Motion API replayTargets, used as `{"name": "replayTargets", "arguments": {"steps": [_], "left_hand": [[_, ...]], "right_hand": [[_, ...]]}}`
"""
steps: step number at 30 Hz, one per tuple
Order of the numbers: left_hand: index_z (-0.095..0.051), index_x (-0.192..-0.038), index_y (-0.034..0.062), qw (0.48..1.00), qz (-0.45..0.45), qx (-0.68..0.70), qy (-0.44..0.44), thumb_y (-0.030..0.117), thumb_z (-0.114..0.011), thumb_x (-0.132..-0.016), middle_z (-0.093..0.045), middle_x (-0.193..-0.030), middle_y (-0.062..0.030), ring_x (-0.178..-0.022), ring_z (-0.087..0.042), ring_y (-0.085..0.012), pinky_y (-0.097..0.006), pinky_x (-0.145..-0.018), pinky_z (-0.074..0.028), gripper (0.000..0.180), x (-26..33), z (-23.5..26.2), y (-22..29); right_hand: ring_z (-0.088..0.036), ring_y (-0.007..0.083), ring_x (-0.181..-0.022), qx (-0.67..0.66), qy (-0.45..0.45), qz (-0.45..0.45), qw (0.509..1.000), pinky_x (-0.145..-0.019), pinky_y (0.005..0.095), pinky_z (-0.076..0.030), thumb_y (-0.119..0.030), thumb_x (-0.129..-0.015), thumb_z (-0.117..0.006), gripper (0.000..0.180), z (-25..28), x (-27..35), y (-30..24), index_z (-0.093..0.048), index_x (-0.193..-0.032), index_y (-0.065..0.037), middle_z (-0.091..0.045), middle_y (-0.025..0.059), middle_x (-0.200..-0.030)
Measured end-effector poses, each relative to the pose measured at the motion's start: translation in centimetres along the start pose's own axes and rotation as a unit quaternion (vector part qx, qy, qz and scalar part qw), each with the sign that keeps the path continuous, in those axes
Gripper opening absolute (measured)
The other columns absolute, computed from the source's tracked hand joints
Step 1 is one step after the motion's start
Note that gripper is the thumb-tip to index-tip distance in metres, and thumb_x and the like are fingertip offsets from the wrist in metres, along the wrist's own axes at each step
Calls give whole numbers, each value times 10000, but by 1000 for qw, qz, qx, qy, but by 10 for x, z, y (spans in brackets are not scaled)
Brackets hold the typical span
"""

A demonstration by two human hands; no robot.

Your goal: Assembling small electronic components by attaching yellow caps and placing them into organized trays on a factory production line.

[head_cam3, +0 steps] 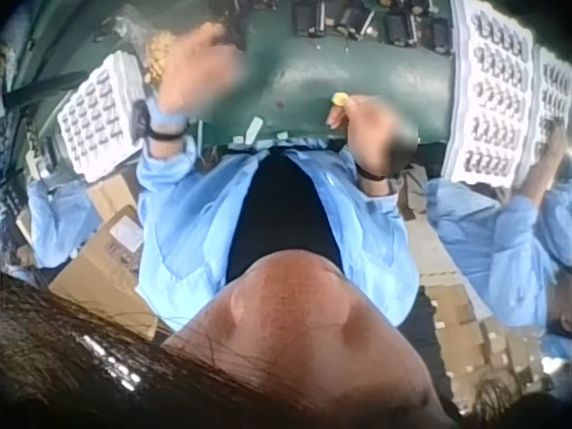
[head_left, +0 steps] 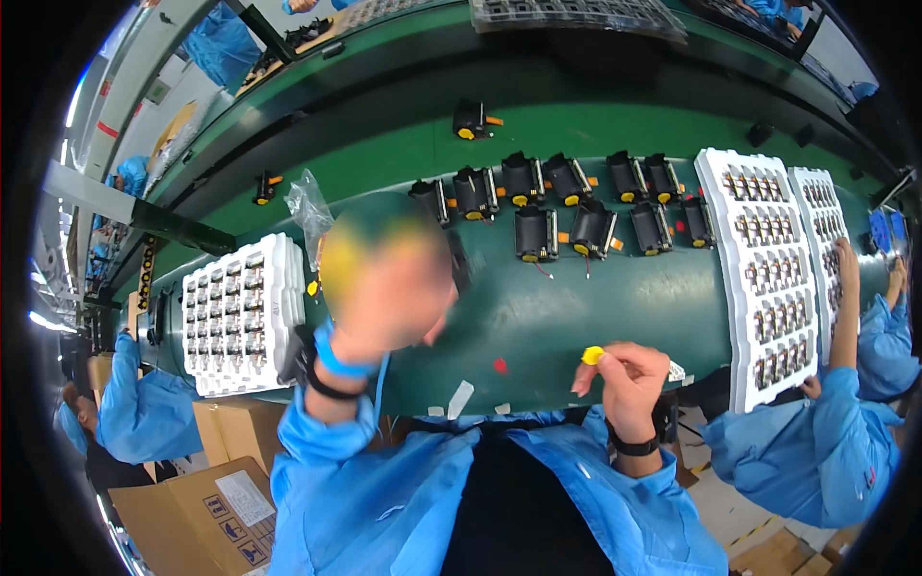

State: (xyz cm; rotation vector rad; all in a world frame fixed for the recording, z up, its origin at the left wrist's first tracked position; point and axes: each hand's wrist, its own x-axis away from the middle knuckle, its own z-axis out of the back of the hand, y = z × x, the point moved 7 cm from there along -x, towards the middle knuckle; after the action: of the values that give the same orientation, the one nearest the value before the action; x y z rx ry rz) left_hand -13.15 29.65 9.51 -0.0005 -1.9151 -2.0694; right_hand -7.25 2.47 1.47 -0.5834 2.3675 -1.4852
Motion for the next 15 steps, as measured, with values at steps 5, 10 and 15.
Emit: {"name": "replayTargets", "arguments": {"steps": [5, 10, 15], "left_hand": [[-598, -1094, 8, 944, 106, 277, -145, 77, -649, -963, -556, -635, 3, -506, -478, -45, -212, -464, -343, 157, 54, -64, -59], [-583, -1078, 9, 979, 37, 153, -131, 33, -688, -919, -591, -756, 7, -571, -510, -37, -208, -479, -373, 192, 55, -56, -54], [-558, -1062, 4, 981, 33, 106, -157, -13, -684, -887, -563, -754, 9, -588, -493, -28, -210, -479, -358, 216, 57, -51, -57]], "right_hand": [[-662, 264, -589, -19, -160, -26, 987, -508, 347, -543, -35, -960, -584, 162, -75, -7, -6, -640, -923, 112, -661, 209, -725], [-666, 168, -647, -13, -167, -78, 983, -582, 282, -544, -12, -973, -602, 137, -94, -12, 10, -671, -916, 92, -674, 122, -763], [-636, 146, -601, 197, -230, -4, 953, -544, 269, -493, -20, -911, -689, 89, -102, -14, -6, -687, -860, 52, -663, 90, -717]]}}
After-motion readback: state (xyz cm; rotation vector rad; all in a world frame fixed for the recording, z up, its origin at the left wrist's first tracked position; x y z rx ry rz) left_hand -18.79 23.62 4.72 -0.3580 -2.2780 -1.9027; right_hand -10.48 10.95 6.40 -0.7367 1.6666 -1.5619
